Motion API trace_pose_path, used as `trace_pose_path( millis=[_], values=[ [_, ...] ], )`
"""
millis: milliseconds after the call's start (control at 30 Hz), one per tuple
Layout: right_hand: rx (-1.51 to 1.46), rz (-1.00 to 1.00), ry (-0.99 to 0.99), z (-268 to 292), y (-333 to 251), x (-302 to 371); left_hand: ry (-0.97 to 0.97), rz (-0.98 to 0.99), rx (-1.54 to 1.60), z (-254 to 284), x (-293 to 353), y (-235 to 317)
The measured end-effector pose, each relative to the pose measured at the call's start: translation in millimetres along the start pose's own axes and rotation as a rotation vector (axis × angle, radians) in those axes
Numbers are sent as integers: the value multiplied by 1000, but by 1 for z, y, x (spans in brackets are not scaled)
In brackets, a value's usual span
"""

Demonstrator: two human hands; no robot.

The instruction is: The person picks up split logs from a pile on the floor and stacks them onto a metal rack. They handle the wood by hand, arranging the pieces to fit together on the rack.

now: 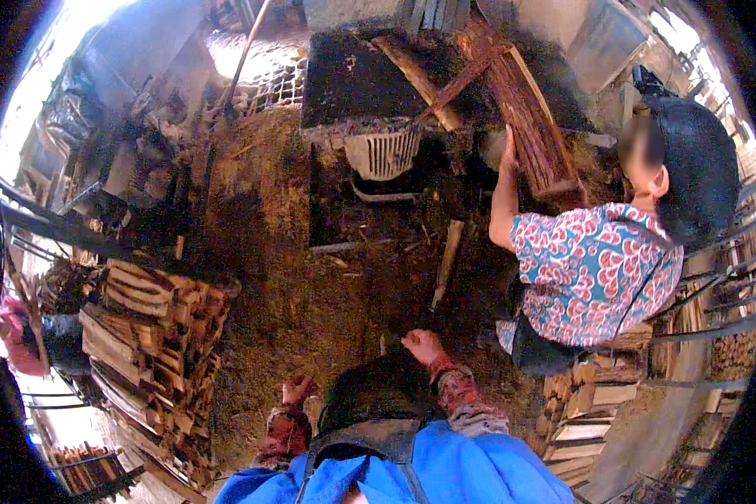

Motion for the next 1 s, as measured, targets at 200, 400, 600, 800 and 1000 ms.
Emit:
trace_pose_path(
  millis=[200,400,600,800,1000],
  values=[
    [-408,34,194,127,-34,-143,-22,110,172,-39,-57,68],
    [-374,377,629,234,-227,-239,-118,241,316,-10,-145,22],
    [-391,319,905,370,-307,-351,-187,-368,-580,-1,-228,149],
    [-563,84,976,430,-331,-458,-217,250,507,47,-370,206],
    [417,58,837,406,-339,-486,-226,169,732,87,-419,331]
  ],
)
Point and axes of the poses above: each hand's wrist, its own x-axis away from the middle knuckle, its own z-axis out of the back of the hand, y = z × x, the point moved 1 cm from there along -x, towards the middle knuckle, and after that the axes turned 13 degrees about -x, right-handed, at the moved point
